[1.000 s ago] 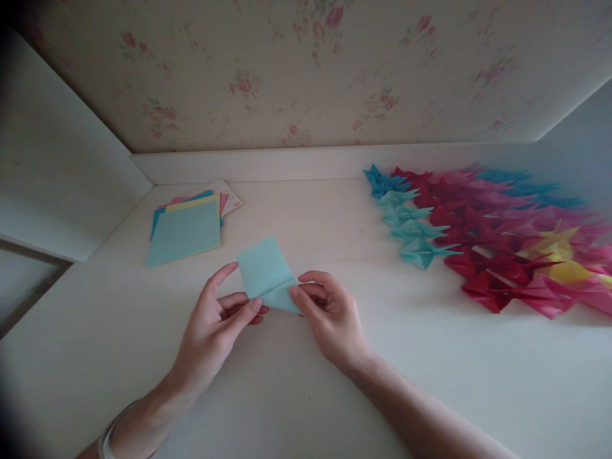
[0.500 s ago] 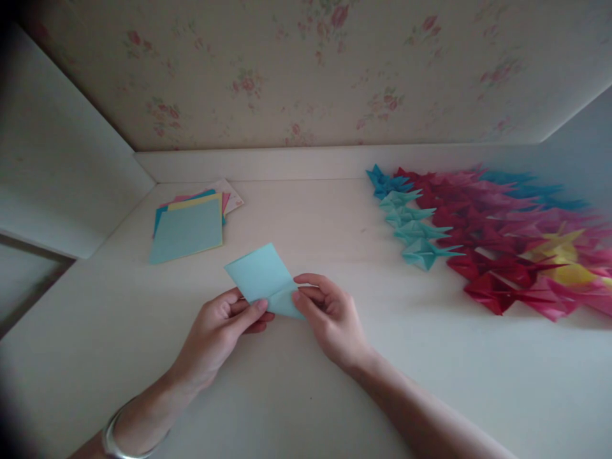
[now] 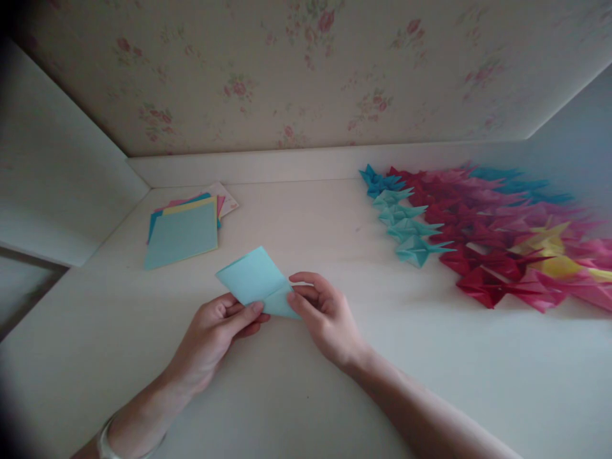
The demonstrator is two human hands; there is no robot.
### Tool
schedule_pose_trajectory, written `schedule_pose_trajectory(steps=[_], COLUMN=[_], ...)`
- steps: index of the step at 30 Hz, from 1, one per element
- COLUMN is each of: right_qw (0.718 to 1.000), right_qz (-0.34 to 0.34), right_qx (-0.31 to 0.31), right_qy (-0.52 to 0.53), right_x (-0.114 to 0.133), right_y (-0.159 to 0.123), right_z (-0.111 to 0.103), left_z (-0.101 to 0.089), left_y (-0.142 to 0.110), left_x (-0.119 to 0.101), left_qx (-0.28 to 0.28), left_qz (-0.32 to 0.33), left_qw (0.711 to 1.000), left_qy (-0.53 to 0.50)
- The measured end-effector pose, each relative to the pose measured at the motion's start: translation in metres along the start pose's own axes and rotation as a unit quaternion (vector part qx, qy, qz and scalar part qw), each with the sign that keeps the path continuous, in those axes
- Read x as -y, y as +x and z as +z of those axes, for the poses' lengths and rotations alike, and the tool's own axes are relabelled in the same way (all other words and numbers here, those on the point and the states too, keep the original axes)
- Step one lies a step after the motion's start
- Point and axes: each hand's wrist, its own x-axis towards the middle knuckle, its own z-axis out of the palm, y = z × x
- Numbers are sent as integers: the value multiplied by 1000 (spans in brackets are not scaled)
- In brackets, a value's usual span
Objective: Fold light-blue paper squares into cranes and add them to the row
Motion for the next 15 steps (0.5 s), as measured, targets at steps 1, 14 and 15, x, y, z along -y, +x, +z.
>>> schedule_pose_trajectory(steps=[1, 14, 15], right_qw=[1000, 999, 999], right_qz=[1, 6, 4], right_qx=[-1, -15, -16], right_qy=[-7, -44, -45], right_x=[0, -1, -1], right_y=[0, 1, 2], right_z=[0, 1, 1], left_z=[0, 2, 2], left_y=[0, -1, 0], left_x=[-1, -1, -1], left_qx=[-5, -31, -35], left_qz=[-3, -32, -34], left_qw=[1000, 999, 998], left_qy=[2, -18, -27])
